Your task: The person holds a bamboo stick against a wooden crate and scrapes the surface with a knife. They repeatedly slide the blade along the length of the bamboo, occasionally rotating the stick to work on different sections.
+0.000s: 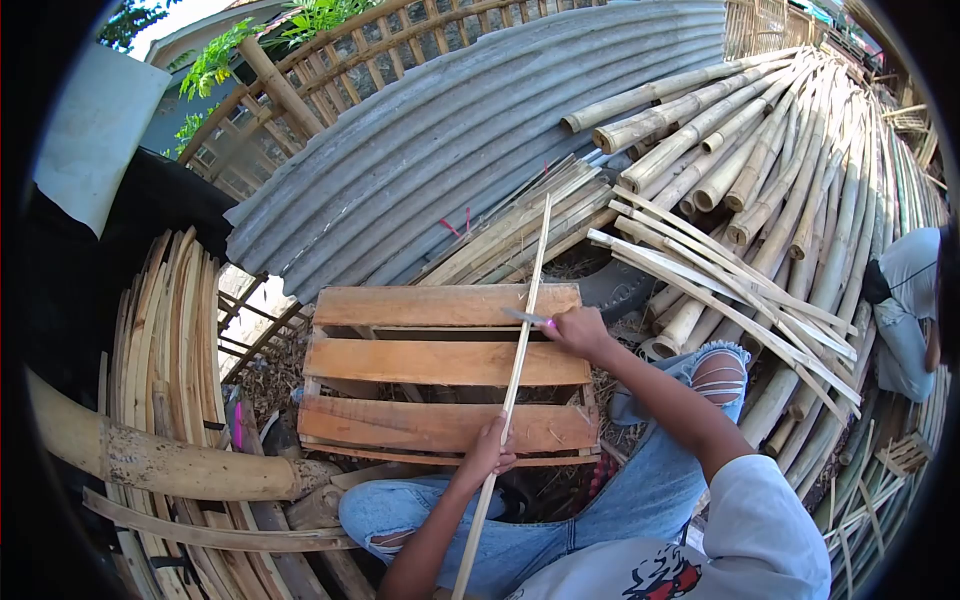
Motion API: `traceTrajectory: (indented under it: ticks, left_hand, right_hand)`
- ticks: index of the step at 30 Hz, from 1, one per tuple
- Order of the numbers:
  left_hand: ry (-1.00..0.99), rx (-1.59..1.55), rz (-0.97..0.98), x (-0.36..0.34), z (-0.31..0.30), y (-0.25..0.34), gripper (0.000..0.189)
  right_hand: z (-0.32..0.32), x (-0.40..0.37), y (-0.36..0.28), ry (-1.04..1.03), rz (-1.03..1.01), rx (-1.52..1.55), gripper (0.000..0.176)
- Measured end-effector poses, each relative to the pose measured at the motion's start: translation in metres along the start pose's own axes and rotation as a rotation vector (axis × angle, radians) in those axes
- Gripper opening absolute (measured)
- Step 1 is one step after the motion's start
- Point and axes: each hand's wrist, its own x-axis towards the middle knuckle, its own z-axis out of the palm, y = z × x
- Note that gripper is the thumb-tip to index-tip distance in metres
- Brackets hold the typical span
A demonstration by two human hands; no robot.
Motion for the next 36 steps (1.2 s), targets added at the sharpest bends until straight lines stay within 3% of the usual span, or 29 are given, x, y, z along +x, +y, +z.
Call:
traceTrajectory:
  ticks: [1, 3, 5, 9, 11, 15, 19, 21, 24, 29, 31, 32, 33, 36]
  left_hand:
    - [0.035, 0.039, 0.025, -0.002, 0.007, -0.002, 0.039]
    - [0.066, 0.086, 0.063, -0.004, 0.012, 0.007, 0.039]
    - [-0.111, -0.170, -0.036, -0.011, 0.008, 0.015, 0.038]
    - [-0.062, -0.058, -0.010, -0.017, -0.003, 0.009, 0.039]
    - [-0.004, 0.012, -0.004, -0.025, 0.005, -0.002, 0.039]
    - [-0.021, -0.110, -0.043, -0.025, 0.009, -0.004, 0.040]
    - [0.000, -0.097, 0.009, -0.030, 0.017, -0.013, 0.042]
    - [0.044, -0.037, 0.030, -0.041, 0.020, -0.027, 0.043]
    - [-0.092, -0.185, -0.041, -0.052, 0.009, -0.022, 0.041]
    - [-0.058, -0.138, -0.027, -0.057, 0.012, -0.031, 0.040]
    - [0.050, -0.027, -0.016, -0.067, 0.021, -0.038, 0.041]
    - [-0.078, -0.169, -0.057, -0.069, 0.015, -0.035, 0.041]
    - [-0.077, -0.171, -0.051, -0.071, 0.012, -0.034, 0.041]
    - [-0.064, -0.126, -0.020, -0.070, 0.004, -0.034, 0.040]
  right_hand:
    - [-0.005, 0.014, 0.019, 0.016, 0.171, -0.034, 0.054]
    - [0.002, 0.021, 0.033, 0.082, 0.199, -0.067, 0.055]
    - [0.005, 0.015, 0.008, 0.075, 0.126, -0.008, 0.056]
    - [-0.013, -0.009, -0.029, -0.083, -0.071, 0.021, 0.060]
    - [-0.005, 0.012, 0.008, 0.000, 0.250, -0.007, 0.059]
    - [-0.007, 0.016, -0.004, 0.010, 0.137, -0.016, 0.057]
    - [-0.006, -0.012, -0.036, -0.051, -0.198, 0.025, 0.058]
    - [-0.006, 0.011, 0.004, -0.004, 0.119, -0.043, 0.057]
    - [-0.006, 0.010, 0.009, -0.031, 0.068, -0.009, 0.056]
    - [-0.002, -0.006, -0.008, -0.052, -0.046, -0.013, 0.055]
    - [-0.020, 0.009, 0.023, -0.087, 0.038, -0.016, 0.056]
    - [-0.015, 0.006, 0.013, -0.063, 0.044, -0.072, 0.057]
    - [-0.010, 0.001, 0.002, -0.060, 0.039, -0.075, 0.057]
    - [-0.003, -0.019, -0.015, 0.034, -0.181, 0.010, 0.058]
